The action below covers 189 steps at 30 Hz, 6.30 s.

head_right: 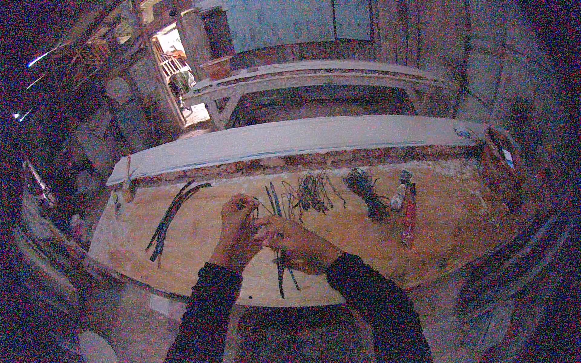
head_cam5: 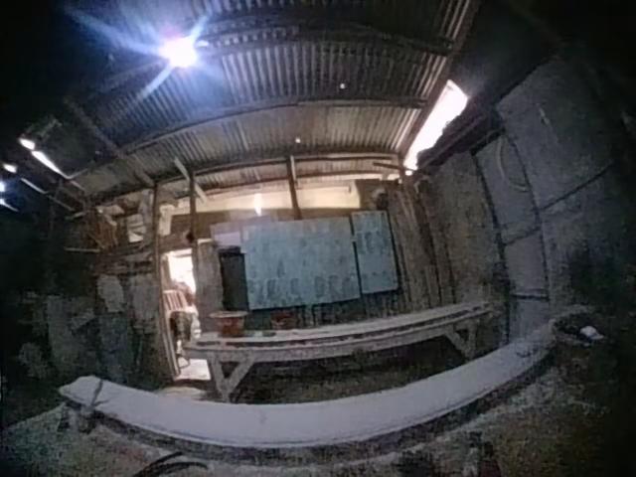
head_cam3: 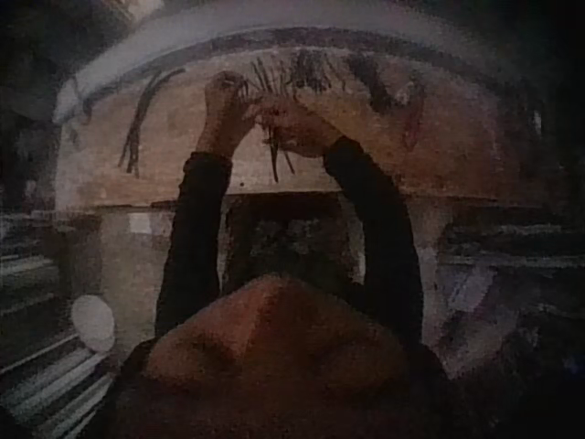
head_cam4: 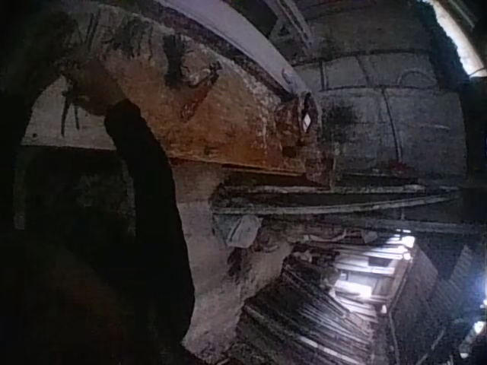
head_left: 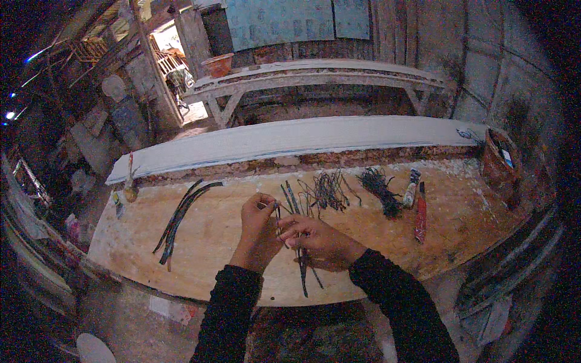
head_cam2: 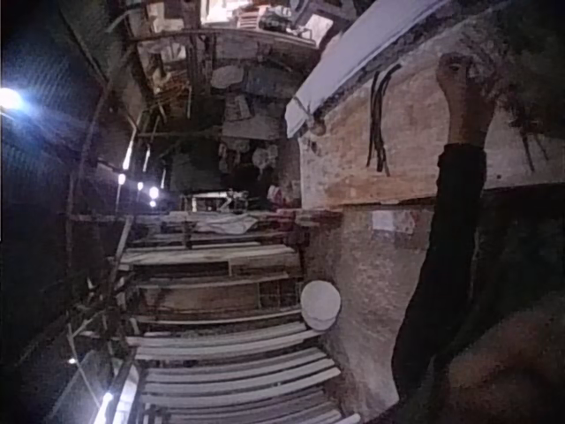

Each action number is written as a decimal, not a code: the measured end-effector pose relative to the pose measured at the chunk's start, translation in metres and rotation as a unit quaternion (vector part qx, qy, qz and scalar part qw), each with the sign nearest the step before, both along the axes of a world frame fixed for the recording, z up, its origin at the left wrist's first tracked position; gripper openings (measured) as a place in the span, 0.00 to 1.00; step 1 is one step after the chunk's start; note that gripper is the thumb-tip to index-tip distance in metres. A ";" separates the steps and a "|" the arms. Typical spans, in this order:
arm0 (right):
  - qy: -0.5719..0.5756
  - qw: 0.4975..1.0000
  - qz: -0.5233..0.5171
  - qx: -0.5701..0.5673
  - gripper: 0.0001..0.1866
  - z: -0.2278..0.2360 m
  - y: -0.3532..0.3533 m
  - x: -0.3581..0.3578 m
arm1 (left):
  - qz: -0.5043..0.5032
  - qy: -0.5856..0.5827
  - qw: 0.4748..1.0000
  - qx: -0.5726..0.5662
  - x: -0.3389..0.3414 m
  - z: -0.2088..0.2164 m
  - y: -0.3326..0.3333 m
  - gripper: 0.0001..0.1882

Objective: The person repeatedly picks up thin black cords from a wooden workbench and weaves them together by hand. They occasionally separate and recombine the cords, forming a braided or woven structure. The cords are handled one at a time or in small groups, and the process continues throughout the clip.

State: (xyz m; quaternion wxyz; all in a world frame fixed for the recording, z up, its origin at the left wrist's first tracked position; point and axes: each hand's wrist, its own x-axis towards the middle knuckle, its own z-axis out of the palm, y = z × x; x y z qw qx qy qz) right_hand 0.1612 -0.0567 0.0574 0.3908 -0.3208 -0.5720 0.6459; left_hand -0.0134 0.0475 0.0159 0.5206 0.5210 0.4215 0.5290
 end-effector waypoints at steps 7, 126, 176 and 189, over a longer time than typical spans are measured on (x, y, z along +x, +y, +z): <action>-0.082 0.979 -0.125 0.141 0.05 -0.016 0.022 0.009 | -0.062 -0.085 0.993 -0.058 0.004 0.006 -0.010 0.05; -0.234 0.831 -0.432 0.260 0.06 -0.042 0.055 0.033 | -0.087 0.047 0.994 0.054 0.009 -0.011 -0.004 0.08; -0.139 0.881 -0.424 0.159 0.05 -0.065 0.073 0.031 | -0.391 0.011 0.920 0.026 0.035 -0.040 -0.031 0.09; -0.206 0.890 -0.374 0.163 0.09 -0.016 0.038 0.027 | -0.092 -0.001 0.993 0.069 0.014 0.052 -0.054 0.09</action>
